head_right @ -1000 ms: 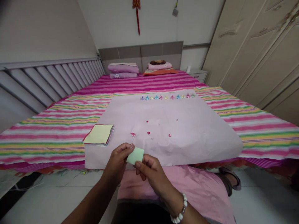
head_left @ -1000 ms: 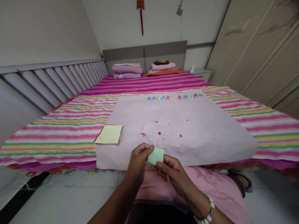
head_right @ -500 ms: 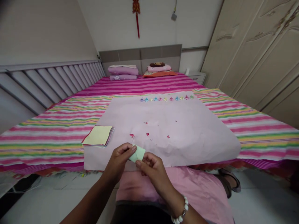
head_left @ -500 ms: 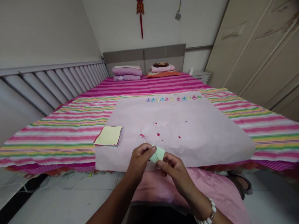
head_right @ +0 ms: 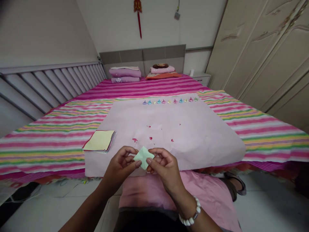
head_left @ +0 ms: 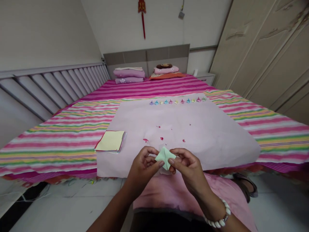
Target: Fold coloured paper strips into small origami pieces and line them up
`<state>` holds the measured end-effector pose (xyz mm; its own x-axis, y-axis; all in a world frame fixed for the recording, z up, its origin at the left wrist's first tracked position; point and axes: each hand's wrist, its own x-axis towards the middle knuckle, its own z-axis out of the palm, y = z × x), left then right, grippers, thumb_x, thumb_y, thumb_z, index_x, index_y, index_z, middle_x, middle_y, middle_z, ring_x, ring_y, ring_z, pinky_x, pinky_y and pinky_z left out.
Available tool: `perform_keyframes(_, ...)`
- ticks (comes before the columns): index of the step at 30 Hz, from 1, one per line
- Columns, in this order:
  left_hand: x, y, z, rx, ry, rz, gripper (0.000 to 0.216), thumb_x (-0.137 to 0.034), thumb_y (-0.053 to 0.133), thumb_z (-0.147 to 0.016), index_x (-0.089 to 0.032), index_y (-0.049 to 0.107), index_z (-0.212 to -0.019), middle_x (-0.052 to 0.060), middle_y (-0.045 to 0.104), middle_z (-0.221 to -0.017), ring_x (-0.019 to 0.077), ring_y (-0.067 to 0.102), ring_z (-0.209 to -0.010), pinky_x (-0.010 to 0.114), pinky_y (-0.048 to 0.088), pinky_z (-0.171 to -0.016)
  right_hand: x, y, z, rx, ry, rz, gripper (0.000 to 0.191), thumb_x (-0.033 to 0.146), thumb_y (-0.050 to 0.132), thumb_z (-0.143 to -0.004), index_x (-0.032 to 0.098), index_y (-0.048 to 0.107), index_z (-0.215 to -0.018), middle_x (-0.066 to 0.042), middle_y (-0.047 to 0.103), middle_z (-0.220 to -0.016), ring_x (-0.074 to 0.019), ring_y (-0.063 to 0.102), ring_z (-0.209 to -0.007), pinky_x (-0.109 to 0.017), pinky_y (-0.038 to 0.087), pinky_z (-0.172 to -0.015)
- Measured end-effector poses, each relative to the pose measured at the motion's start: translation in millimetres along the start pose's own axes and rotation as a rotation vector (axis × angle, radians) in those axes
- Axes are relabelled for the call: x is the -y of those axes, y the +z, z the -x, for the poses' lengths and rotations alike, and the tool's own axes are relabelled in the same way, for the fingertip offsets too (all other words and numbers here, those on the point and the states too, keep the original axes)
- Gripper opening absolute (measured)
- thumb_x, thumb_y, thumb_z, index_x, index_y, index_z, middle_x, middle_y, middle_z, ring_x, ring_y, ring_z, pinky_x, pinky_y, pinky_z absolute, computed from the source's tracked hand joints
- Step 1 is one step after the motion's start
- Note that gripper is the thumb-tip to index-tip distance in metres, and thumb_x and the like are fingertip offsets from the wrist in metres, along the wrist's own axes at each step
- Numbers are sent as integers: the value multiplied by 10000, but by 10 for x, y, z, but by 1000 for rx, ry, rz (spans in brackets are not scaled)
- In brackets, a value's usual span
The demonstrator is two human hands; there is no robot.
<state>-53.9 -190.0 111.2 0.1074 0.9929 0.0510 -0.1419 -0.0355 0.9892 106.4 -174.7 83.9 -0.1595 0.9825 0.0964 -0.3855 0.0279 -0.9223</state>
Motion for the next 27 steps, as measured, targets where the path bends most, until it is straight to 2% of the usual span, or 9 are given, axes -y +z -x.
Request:
perform_keyframes(4,-54,-60,-9,27,-48,19,225,-225,715,-744,-187,518,-848,-26,630,-772,101,634,-681,217,496,-643,22,4,-18,48,37,-7,264,265,780,-703,191,622,-902,34,638,-541,-123,606,-481,-224,457,-487)
perform_keyframes(8,-103,-86,-40,39,-69,25,265,-235,752,-695,-177,507,-778,-2,660,-821,109,642,-698,215,491,-628,53,4,-36,90,75,1,266,297,778,-709,195,569,-838,26,650,-547,-134,628,-491,-218,447,-485)
perform_keyframes(14,-109,-153,-69,61,-158,-5,288,-243,774,-663,-166,523,-781,-36,623,-697,75,590,-562,204,469,-570,77,3,-53,115,115,23,285,319,795,-686,186,553,-758,25,656,-524,-125,625,-473,-215,465,-494)
perform_keyframes(23,-132,-180,-25,113,-177,-37,179,-258,729,-721,-140,631,-812,-2,653,-700,90,602,-599,201,490,-572,129,63,-60,154,160,43,240,301,795,-674,159,628,-771,3,677,-514,-127,621,-467,-234,490,-513)
perform_keyframes(27,-119,-167,6,85,-167,-48,173,-254,715,-737,-141,703,-867,32,702,-750,113,632,-654,212,518,-599,113,68,-54,145,143,29,192,287,778,-695,162,653,-770,-2,679,-501,-125,612,-455,-232,481,-503)
